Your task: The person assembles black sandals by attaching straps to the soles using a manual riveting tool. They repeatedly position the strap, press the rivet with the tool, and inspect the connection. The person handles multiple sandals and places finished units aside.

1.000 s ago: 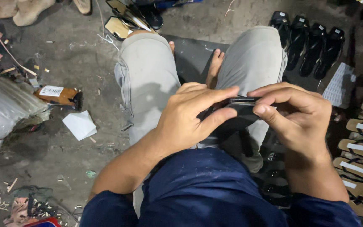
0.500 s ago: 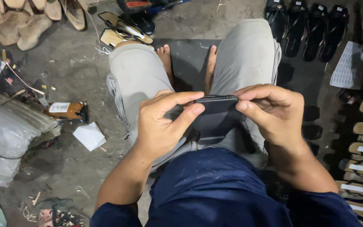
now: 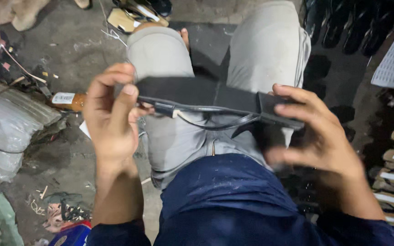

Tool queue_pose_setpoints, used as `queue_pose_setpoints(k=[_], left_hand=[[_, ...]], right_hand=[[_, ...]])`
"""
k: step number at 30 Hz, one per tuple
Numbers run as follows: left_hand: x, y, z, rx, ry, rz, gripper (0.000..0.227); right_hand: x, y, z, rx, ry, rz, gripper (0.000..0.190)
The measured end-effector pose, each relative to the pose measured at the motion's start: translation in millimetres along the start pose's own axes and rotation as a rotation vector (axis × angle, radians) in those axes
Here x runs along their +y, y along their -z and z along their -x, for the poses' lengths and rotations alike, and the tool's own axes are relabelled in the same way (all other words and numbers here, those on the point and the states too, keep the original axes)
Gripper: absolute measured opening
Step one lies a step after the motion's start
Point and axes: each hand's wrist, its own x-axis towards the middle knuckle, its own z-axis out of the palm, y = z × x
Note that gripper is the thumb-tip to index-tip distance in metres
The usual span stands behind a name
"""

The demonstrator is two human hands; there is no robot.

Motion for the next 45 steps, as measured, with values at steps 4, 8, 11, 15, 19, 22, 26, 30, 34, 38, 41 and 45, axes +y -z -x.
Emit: queue_pose_setpoints(k=[4, 8, 11, 15, 19, 22, 26, 30, 34, 38, 41, 45], left_hand=[[1, -18, 5, -0.011, -0.1, -0.614, 0.016], [3, -58, 14, -0.388, -0.723, -1.063, 0.029], [-17, -90, 17, -0.61, -0.899, -1.125, 0.039], [-44, -105, 12, -0.639, -0.911, -1.097, 0.031], [-59, -109, 8, -0.675, -0.871, -1.05, 0.022], [-57, -114, 4, -0.689, -0.837, -1.026, 0.019], [-51, -118, -1, -0.717, -0.825, -1.022, 0.02], [-53, -117, -4, -0.741, -0.822, -1.013, 0.023], [-56, -120, -3, -0.727, -0.807, -1.021, 0.021], [-52, -121, -8, -0.729, -0.742, -0.986, 0.019], [-52, -121, -9, -0.737, -0.732, -0.974, 0.018], [-53, -119, -12, -0.736, -0.71, -0.958, 0.019]], right_hand=[[37, -1, -6, 0.064, 0.063, 0.259, 0.032], [45, -7, -11, 0.123, 0.111, 0.168, 0.03], [40, -10, -15, 0.101, 0.108, 0.157, 0.031], [37, -8, -18, 0.105, 0.121, 0.128, 0.034], [39, -9, -15, 0.124, 0.064, 0.122, 0.026], [41, -5, -14, 0.123, 0.025, 0.101, 0.023], [50, 9, -15, 0.041, 0.027, 0.02, 0.03], [62, 13, -13, 0.051, 0.033, -0.139, 0.024], [74, 14, -6, 0.049, 0.063, -0.162, 0.024], [89, 21, -12, -0.032, 0.106, -0.326, 0.029], [95, 17, -8, 0.039, 0.104, -0.368, 0.022], [103, 14, -2, 0.06, 0.068, -0.428, 0.023]])
